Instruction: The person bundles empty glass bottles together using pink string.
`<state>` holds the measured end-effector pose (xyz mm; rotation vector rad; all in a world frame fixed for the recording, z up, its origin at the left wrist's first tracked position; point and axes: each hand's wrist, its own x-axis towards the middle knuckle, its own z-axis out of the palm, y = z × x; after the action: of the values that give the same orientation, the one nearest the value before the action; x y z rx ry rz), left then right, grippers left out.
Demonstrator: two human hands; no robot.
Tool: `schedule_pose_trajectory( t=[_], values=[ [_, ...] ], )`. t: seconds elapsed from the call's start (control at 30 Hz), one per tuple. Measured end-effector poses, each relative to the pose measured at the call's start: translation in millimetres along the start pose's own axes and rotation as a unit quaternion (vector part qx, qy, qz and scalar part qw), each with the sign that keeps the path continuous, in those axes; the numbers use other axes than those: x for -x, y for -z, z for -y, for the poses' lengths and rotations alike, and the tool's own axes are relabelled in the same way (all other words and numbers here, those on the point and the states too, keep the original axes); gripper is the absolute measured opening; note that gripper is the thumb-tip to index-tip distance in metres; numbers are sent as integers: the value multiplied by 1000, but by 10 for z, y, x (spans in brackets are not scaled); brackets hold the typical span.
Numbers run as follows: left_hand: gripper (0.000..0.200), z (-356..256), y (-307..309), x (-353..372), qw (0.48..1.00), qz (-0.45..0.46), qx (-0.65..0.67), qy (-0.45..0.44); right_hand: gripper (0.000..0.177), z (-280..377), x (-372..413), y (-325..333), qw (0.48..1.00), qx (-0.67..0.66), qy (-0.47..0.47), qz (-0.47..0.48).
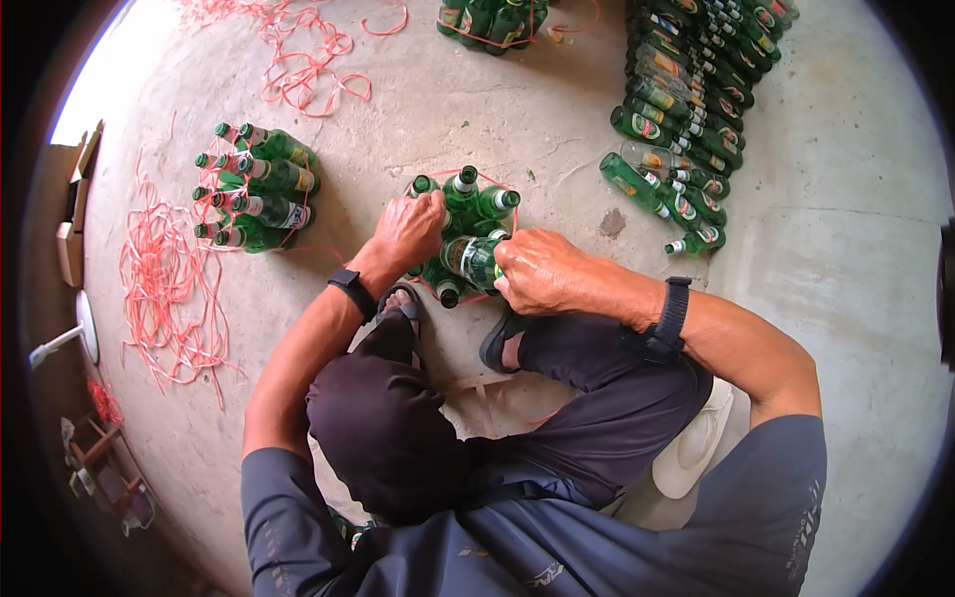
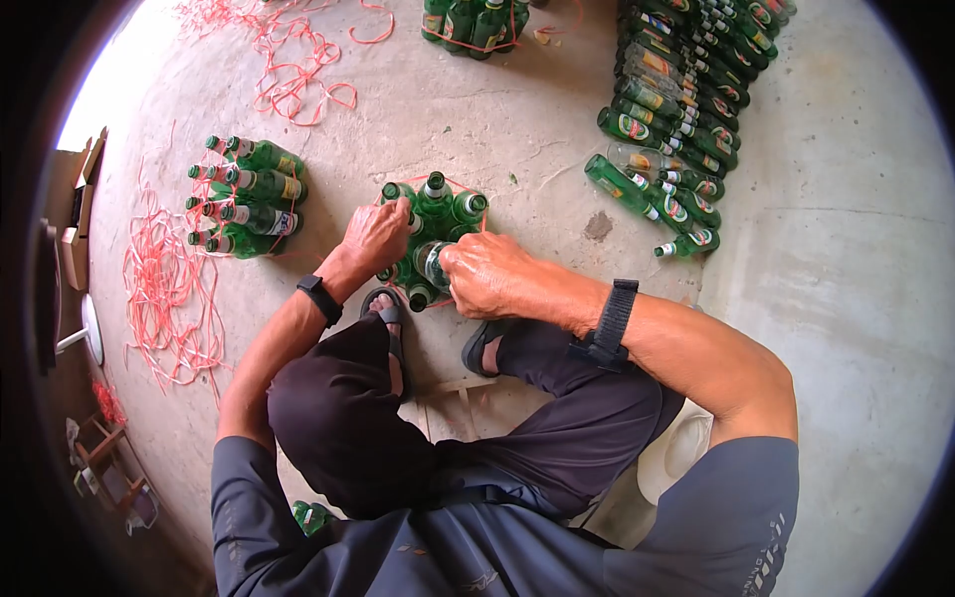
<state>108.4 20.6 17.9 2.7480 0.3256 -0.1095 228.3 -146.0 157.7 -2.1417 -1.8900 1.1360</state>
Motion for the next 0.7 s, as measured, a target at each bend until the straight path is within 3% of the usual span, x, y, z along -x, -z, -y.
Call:
schedule_pose_trajectory(
  t=[0.1, 0.23, 0.37, 0.6, 0.7],
  values=[
    [18, -35, -28, 5, 1000, -6, -5, 5, 33, -97, -116, -113, 978, -159, -120, -65],
    [21, -78, -10, 20, 1000, -6, -6, -5, 32, -163, -160, -153, 963, -197, -162, -91],
    [26, -81, 14, 25, 1000, 9, -12, -15, 27, 54, -261, -71, 988, -75, -122, -63],
    [39, -64, 136, 16, 998, 48, 32, -32, 19, 261, -268, 18, 1000, 18, 6, -21],
    [46, -1, 145, -23, 994, 58, 80, -42, 17, 426, -288, -11, 999, 50, 14, -12]
  ],
)
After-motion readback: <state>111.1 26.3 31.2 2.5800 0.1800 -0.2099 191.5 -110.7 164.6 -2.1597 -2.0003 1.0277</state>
